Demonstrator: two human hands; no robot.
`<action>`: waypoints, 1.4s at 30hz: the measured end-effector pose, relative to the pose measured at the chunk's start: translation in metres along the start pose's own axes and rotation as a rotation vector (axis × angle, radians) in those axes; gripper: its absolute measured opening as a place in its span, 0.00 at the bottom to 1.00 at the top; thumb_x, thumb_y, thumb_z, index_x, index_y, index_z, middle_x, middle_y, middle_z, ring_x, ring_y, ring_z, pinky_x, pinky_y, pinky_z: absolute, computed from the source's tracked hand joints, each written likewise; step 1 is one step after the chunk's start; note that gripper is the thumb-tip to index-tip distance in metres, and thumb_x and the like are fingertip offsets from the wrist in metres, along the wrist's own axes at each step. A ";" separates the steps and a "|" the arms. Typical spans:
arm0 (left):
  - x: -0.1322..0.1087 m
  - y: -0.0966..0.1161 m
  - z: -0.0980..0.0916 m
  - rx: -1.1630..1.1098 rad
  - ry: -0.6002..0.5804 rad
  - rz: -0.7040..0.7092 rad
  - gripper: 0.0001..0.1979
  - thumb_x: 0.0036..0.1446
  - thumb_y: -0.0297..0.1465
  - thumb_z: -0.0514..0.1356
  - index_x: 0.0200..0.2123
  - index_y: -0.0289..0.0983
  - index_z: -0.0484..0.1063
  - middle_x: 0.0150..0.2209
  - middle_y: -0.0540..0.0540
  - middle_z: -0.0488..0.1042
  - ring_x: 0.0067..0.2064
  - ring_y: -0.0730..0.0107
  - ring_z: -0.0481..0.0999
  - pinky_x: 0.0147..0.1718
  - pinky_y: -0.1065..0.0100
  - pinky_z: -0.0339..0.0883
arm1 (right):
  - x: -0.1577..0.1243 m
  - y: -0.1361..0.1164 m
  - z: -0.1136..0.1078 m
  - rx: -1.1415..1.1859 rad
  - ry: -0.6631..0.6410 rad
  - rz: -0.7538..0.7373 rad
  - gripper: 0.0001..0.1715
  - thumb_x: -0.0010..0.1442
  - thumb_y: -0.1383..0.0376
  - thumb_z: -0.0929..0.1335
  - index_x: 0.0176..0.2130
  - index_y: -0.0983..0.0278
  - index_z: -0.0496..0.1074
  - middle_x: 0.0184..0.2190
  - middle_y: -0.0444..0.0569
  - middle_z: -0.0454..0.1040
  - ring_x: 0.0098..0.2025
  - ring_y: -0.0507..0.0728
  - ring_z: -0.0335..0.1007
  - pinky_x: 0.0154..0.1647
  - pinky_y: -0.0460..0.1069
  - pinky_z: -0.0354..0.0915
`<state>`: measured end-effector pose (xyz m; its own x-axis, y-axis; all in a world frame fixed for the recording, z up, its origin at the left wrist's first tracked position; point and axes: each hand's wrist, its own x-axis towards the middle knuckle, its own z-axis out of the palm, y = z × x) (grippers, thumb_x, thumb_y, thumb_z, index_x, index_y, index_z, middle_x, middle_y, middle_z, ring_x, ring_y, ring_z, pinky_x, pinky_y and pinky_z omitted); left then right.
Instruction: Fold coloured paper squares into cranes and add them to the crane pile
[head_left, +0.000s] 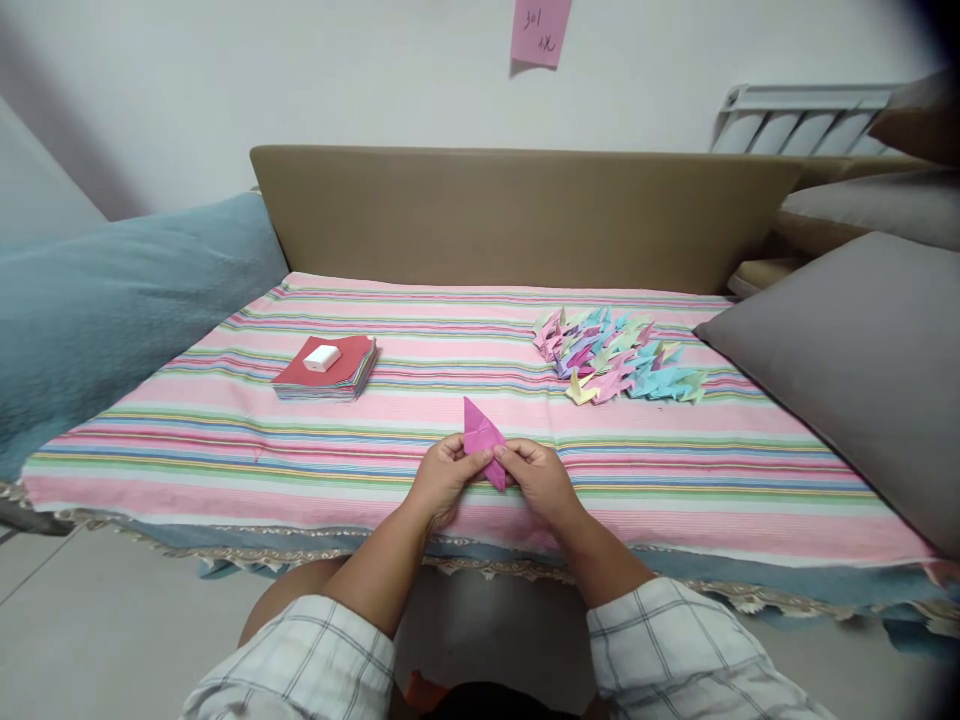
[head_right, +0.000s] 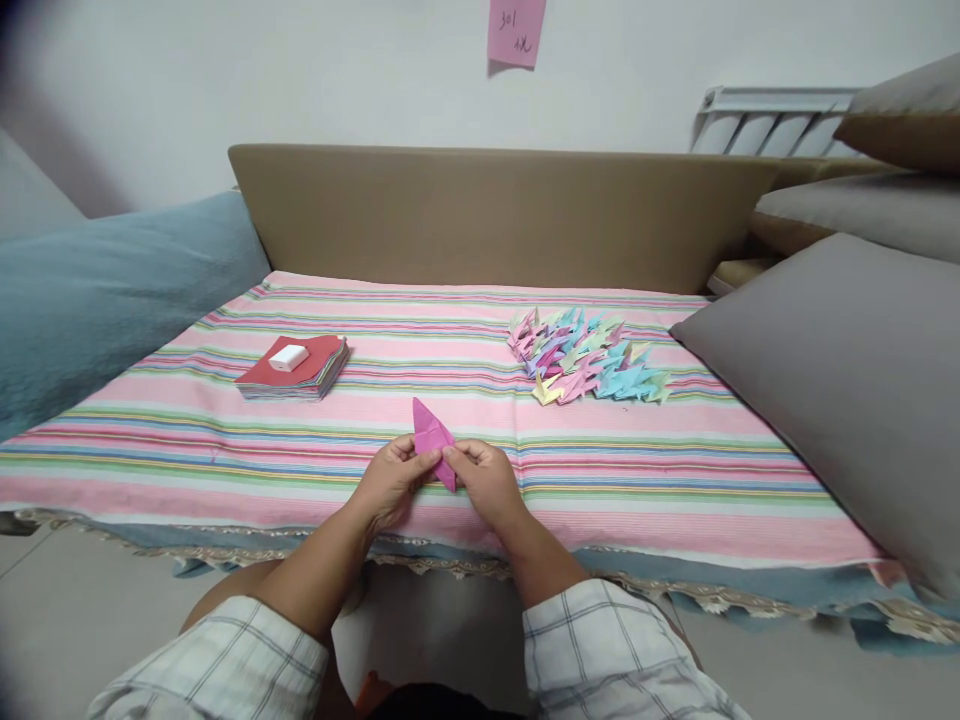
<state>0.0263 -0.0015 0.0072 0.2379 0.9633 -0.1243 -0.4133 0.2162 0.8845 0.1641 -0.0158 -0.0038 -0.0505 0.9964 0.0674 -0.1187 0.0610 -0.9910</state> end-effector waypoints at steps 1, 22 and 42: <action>0.000 0.000 0.000 -0.017 0.014 -0.013 0.18 0.33 0.33 0.72 0.29 0.31 0.73 0.27 0.47 0.76 0.28 0.71 0.74 0.32 0.67 0.70 | -0.001 0.001 0.001 0.013 -0.002 0.006 0.16 0.51 0.54 0.69 0.27 0.66 0.73 0.18 0.41 0.68 0.21 0.48 0.60 0.24 0.44 0.58; -0.002 -0.002 -0.004 0.072 -0.060 -0.020 0.17 0.34 0.36 0.71 0.27 0.31 0.76 0.23 0.48 0.75 0.24 0.75 0.71 0.28 0.72 0.65 | -0.001 0.002 -0.005 0.105 -0.104 0.058 0.16 0.45 0.55 0.73 0.30 0.64 0.71 0.22 0.42 0.70 0.27 0.51 0.65 0.31 0.46 0.63; -0.005 -0.010 -0.005 -0.029 -0.053 0.077 0.23 0.34 0.34 0.71 0.30 0.36 0.61 0.25 0.53 0.74 0.26 0.75 0.72 0.29 0.72 0.66 | -0.003 0.006 -0.002 0.070 -0.066 0.061 0.21 0.44 0.50 0.72 0.30 0.64 0.72 0.22 0.44 0.70 0.24 0.51 0.62 0.27 0.46 0.60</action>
<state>0.0253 -0.0077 -0.0033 0.2502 0.9677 -0.0321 -0.4569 0.1472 0.8772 0.1654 -0.0181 -0.0103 -0.1248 0.9920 0.0168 -0.1818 -0.0062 -0.9833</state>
